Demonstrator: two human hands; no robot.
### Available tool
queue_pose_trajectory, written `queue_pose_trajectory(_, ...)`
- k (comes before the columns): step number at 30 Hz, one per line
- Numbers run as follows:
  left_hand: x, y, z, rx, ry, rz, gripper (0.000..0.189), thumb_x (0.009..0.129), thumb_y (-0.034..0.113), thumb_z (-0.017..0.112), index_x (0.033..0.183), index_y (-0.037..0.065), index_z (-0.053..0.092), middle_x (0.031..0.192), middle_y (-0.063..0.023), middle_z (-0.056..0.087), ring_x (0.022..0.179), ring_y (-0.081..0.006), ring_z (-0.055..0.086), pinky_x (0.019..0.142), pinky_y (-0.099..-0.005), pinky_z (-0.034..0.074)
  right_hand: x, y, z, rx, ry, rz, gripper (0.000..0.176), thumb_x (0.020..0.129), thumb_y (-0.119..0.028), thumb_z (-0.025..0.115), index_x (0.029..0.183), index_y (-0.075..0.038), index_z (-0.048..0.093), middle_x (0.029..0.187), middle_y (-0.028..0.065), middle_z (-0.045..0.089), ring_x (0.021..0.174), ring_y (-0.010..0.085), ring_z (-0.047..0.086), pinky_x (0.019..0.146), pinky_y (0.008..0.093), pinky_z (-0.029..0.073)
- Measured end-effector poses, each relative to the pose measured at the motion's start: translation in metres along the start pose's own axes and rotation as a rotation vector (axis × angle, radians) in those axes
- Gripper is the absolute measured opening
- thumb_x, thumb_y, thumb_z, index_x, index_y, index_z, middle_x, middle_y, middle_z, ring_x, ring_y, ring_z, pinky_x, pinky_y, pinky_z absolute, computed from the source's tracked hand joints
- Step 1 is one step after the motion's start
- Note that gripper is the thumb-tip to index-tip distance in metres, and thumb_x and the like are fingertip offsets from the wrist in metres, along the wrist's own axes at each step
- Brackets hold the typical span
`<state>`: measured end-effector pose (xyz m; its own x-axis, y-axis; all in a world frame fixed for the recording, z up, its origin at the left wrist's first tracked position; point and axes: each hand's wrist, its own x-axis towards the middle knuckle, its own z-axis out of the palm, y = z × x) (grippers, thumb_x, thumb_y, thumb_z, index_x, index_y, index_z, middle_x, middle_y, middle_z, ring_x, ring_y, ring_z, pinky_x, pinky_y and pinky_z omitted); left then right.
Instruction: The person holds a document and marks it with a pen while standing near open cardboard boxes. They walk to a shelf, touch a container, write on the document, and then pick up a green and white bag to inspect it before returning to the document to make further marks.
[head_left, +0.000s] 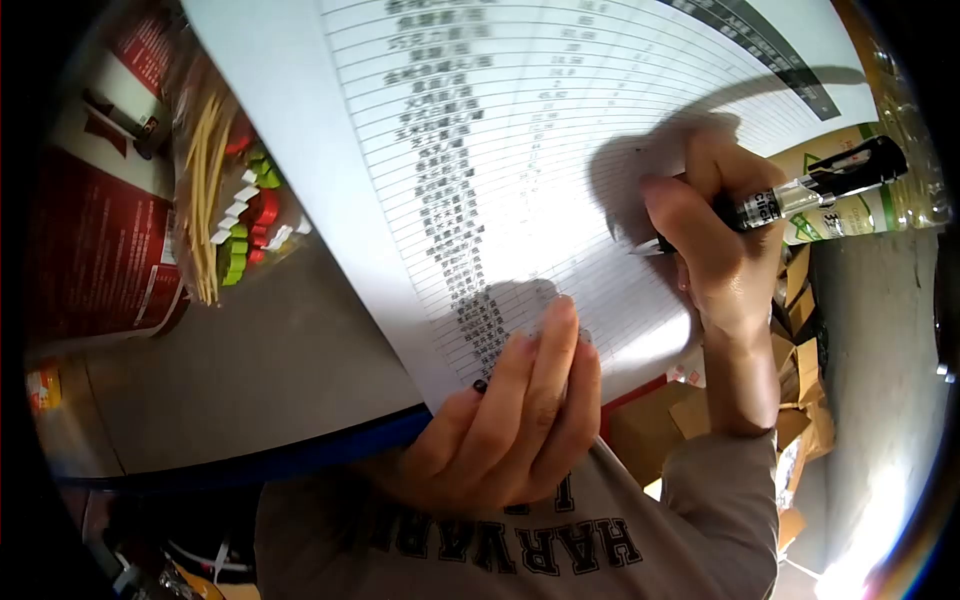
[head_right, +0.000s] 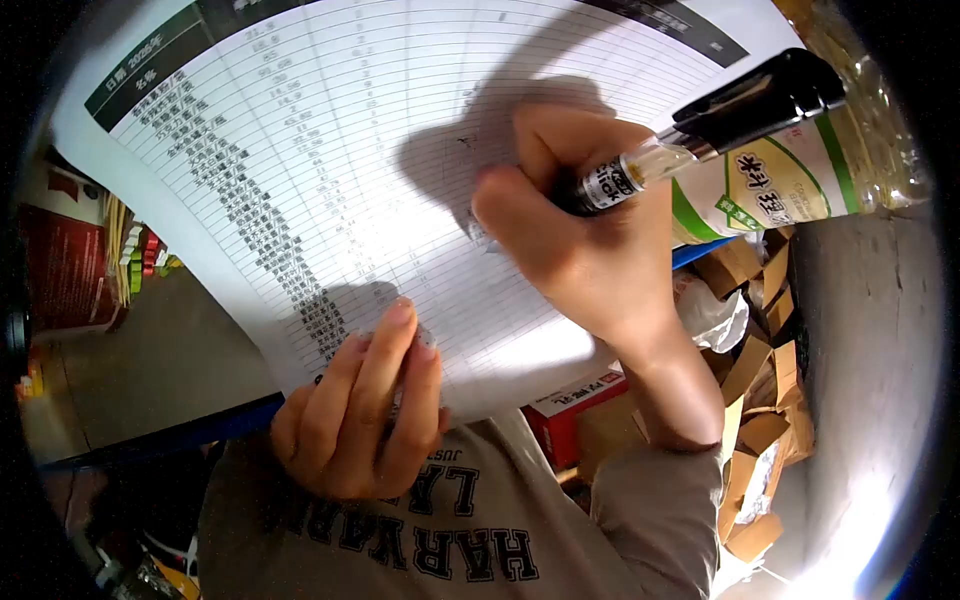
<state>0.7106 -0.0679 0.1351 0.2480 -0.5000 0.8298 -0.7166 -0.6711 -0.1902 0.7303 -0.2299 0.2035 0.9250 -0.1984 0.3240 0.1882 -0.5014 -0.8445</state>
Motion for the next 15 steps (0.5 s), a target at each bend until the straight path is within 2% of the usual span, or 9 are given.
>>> queue_pose_trajectory(2,-0.001,0.000,0.001,-0.028,0.009,-0.020,0.025,0.083,0.025,0.031,0.078,0.014,0.053,0.077,0.0030,0.062,0.072,-0.0068,0.048,0.056,-0.0153,0.032,0.000,-0.001,0.002,0.004,-0.006,0.009,0.030,0.061,0.003,0.048,0.044,-0.009,0.026,0.039,-0.0044,0.027,0.033,0.0024,0.021,0.032,0.0202,0.013)
queue_pose_trajectory(5,0.000,-0.001,0.000,-0.037,-0.012,-0.012,0.025,0.082,0.025,0.031,0.078,0.014,0.053,0.078,0.0028,0.062,0.072,-0.0065,0.048,0.055,-0.0160,0.032,0.000,-0.004,0.003,0.024,0.025,0.064,0.030,0.059,0.007,0.046,0.046,-0.006,0.022,0.043,-0.0041,0.022,0.041,0.0024,0.019,0.037,0.0225,0.014)
queue_pose_trajectory(15,0.004,-0.005,-0.008,-0.080,-0.088,-0.049,0.026,0.083,0.025,0.030,0.079,0.014,0.053,0.081,0.0029,0.062,0.075,-0.0071,0.047,0.060,-0.0173,0.032,0.006,-0.007,0.003,-0.088,-0.017,-0.042,0.029,0.058,0.005,0.046,0.044,-0.006,0.023,0.041,-0.0031,0.024,0.039,0.0038,0.020,0.036,0.0236,0.014)
